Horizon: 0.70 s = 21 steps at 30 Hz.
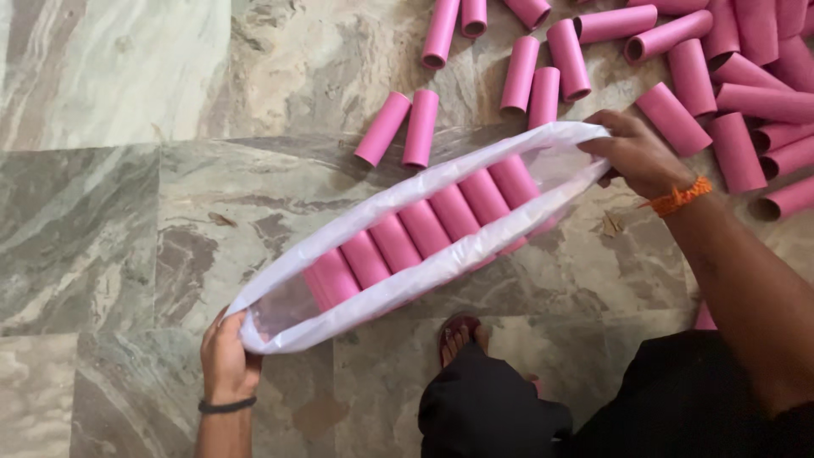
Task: The person gathers pink cylindrical objects from the floor and places them into a clear plastic bag. The person repeatedly scoops up handfuls of cylinders and arranges them inside the bag.
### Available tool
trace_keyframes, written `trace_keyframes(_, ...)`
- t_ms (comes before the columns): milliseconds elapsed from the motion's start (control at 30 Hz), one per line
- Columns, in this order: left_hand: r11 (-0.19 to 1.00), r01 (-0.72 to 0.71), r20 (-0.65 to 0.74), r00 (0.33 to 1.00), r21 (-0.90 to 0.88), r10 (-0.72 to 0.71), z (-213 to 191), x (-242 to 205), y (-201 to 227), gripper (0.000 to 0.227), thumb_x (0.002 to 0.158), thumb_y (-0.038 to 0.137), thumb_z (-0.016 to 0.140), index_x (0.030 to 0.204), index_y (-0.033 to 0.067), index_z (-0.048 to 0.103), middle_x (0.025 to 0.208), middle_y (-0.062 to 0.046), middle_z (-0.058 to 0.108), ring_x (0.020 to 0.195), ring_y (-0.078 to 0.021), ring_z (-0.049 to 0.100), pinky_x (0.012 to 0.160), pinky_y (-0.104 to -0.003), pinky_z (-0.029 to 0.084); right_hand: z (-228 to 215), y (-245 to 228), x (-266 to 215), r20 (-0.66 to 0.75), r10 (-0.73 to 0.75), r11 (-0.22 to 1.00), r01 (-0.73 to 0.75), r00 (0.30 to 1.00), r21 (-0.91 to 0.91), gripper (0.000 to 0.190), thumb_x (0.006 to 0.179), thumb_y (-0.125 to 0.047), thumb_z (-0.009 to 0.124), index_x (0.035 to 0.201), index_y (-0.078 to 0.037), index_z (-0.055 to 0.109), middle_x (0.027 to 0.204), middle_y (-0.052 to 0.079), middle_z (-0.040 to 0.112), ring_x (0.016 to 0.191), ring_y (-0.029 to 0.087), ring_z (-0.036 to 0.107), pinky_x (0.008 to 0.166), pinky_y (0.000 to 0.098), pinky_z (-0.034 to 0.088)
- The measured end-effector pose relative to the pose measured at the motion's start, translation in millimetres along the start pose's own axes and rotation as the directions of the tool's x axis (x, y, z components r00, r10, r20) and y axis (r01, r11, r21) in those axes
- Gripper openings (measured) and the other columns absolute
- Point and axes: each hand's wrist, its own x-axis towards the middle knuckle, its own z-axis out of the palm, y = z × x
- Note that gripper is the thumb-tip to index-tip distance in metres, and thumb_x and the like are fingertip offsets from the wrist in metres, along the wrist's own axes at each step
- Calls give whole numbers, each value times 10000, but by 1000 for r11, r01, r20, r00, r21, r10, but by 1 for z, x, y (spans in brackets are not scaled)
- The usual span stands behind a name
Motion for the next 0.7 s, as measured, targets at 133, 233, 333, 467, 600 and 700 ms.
trace_keyframes(133,995,75,42,996,62,-78,58,1,-9,295,994,207,524,1256,89,585,976,-21,677,791,-144,669,631,-324,547,21,-5,-11,-89,21,999,-25,996,-38,356,951,-156,655,1273,-16,602,895,139,645,633,212,602,445,319,461)
trace_keyframes(233,989,122,137,982,80,-132,117,-2,7,393,1076,316,598,1377,72,532,964,-82,564,779,-197,568,630,-365,482,41,-15,-15,-172,51,999,-50,984,7,437,940,-239,676,1326,-92,534,953,139,657,750,226,646,534,350,538)
trace_keyframes(333,509,-575,411,817,641,405,152,-32,37,529,1012,217,683,1420,-28,453,1267,-170,577,1139,-274,584,963,-437,476,35,9,-44,-322,-607,707,308,727,-636,606,888,-334,752,1358,-22,529,1105,249,619,977,365,613,759,476,551)
trace_keyframes(467,61,-730,509,531,681,677,207,-88,58,498,948,198,710,1344,-38,521,1260,-227,569,1188,-356,548,1051,-454,451,41,117,-142,425,-521,148,569,740,-809,433,869,-267,702,1291,-199,632,1157,82,679,1111,289,635,918,498,510)
trace_keyframes(600,319,-875,802,468,363,371,316,-112,31,288,959,135,698,1202,0,625,1167,-158,663,1122,-317,627,1042,-451,473,121,210,-284,823,294,624,554,486,-551,982,808,-516,827,1587,-415,237,1295,207,556,994,408,637,810,522,515)
trace_keyframes(700,500,-849,956,266,172,124,405,-124,-6,285,943,155,732,1186,23,664,1151,-170,677,1072,-325,685,931,-395,548,186,227,-356,683,372,837,91,628,-539,1178,741,-518,872,1641,-421,119,1338,274,517,1019,450,619,864,544,494)
